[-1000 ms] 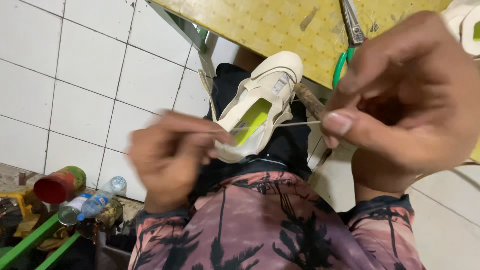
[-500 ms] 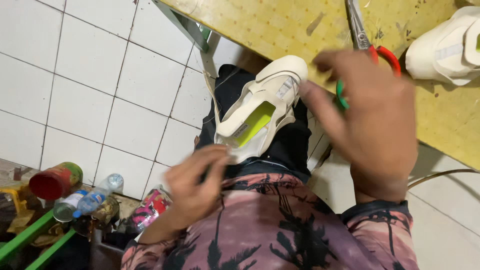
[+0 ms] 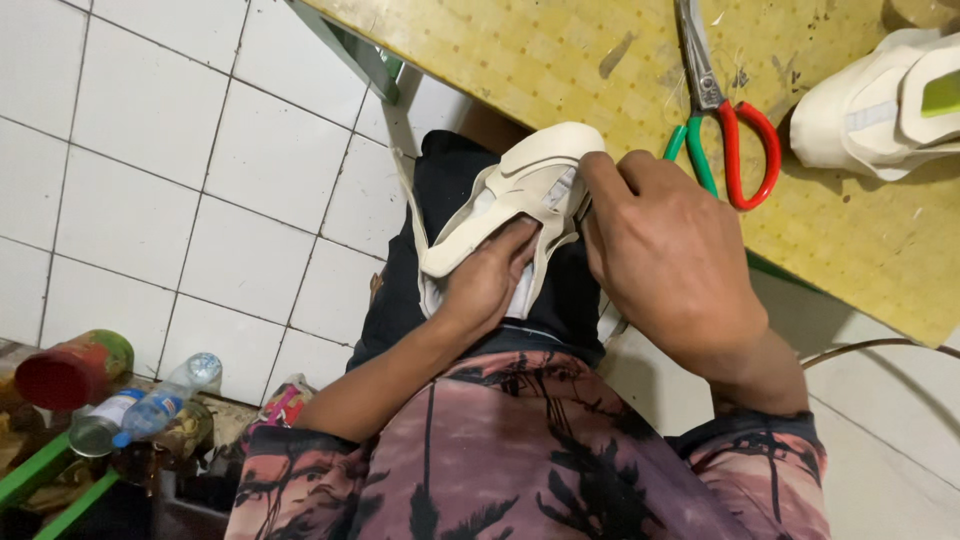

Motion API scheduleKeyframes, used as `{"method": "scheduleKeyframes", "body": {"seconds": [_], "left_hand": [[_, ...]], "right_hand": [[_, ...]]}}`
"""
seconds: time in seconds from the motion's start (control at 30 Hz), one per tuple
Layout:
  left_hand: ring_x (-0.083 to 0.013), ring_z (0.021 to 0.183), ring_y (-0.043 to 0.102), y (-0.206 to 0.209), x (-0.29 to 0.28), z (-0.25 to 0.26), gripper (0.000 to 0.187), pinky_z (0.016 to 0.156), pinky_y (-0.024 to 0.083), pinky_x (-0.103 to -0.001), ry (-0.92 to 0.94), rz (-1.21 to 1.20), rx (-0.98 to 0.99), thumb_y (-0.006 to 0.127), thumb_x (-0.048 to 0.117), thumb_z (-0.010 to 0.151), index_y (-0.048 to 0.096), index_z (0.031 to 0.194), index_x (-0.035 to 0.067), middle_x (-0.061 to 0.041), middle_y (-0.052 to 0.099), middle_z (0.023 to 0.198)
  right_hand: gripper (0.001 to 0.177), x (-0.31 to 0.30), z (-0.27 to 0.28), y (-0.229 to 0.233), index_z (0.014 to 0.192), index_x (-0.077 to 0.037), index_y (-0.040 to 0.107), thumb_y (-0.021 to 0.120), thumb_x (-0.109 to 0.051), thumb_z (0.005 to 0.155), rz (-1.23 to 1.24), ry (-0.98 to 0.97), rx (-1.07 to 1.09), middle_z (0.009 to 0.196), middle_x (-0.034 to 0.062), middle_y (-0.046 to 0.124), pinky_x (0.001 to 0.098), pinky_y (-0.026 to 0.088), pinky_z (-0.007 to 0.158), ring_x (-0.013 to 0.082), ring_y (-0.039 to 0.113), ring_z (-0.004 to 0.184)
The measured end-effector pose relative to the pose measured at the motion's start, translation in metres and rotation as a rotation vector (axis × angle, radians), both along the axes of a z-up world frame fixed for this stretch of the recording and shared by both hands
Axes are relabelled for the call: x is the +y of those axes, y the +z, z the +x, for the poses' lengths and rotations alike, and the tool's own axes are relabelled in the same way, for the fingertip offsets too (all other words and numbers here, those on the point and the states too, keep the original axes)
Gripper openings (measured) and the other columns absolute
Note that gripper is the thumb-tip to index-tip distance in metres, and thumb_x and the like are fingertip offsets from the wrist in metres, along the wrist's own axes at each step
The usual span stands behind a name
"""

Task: The person uses scissors to trim excess material from a white shoe, then uses a needle and thread to sew along the shoe's edge. The person holds the shoe steady with one hand while manipulating the tools with the other.

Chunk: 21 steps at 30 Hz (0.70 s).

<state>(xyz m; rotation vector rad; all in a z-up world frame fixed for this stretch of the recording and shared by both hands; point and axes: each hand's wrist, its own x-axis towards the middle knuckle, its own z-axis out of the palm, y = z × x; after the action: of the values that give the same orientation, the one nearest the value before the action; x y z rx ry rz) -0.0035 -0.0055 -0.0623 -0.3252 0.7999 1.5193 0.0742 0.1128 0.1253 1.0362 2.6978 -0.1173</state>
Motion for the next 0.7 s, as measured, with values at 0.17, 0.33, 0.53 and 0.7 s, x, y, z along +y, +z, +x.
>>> {"method": "scheduleKeyframes", "body": {"seconds": [0.17, 0.33, 0.53, 0.7], "left_hand": [[-0.0203, 0.131, 0.058, 0.001, 0.004, 0.003, 0.045, 0.118, 0.044, -0.033, -0.011, 0.018, -0.048, 0.063, 0.006, 0.097, 0.058, 0.142, 0.004, -0.010, 0.064, 0.139], [-0.0164, 0.145, 0.044, -0.024, -0.002, 0.004, 0.044, 0.127, 0.029, -0.032, -0.304, 0.172, 0.117, 0.048, 0.018, 0.108, 0.048, 0.150, 0.005, -0.008, 0.050, 0.155], [-0.0291, 0.146, 0.048, -0.044, -0.021, -0.009, 0.037, 0.130, 0.026, -0.040, -0.515, 0.504, 1.327, 0.050, 0.005, 0.109, 0.052, 0.146, 0.003, -0.017, 0.052, 0.154], [-0.0230, 0.145, 0.046, 0.022, -0.026, -0.040, 0.048, 0.132, 0.023, -0.038, -0.647, 0.425, 0.545, 0.042, 0.033, 0.110, 0.055, 0.143, 0.002, -0.012, 0.053, 0.153]], "right_hand": [[0.009, 0.006, 0.001, -0.001, 0.097, -0.016, 0.061, 0.065, -0.023, 0.102, 0.121, 0.026, -0.023, 0.075, 0.0029, 0.056, 0.0435, 0.040, 0.039, 0.0285, 0.058, 0.063], [0.006, 0.012, 0.001, -0.002, 0.093, -0.017, 0.061, 0.065, -0.017, 0.097, 0.148, 0.059, -0.060, 0.074, 0.0006, 0.056, 0.0431, 0.037, 0.039, 0.0292, 0.058, 0.061], [0.014, 0.012, 0.003, 0.008, 0.087, -0.013, 0.057, 0.062, -0.012, 0.099, 0.055, 0.089, -0.033, 0.067, 0.0024, 0.052, 0.0420, 0.034, 0.043, 0.0265, 0.053, 0.058], [0.008, -0.007, 0.003, 0.029, 0.102, -0.018, 0.069, 0.063, -0.014, 0.106, -0.095, 0.082, -0.089, 0.059, -0.0024, 0.059, 0.0259, 0.046, 0.041, 0.0145, 0.053, 0.049]]}}
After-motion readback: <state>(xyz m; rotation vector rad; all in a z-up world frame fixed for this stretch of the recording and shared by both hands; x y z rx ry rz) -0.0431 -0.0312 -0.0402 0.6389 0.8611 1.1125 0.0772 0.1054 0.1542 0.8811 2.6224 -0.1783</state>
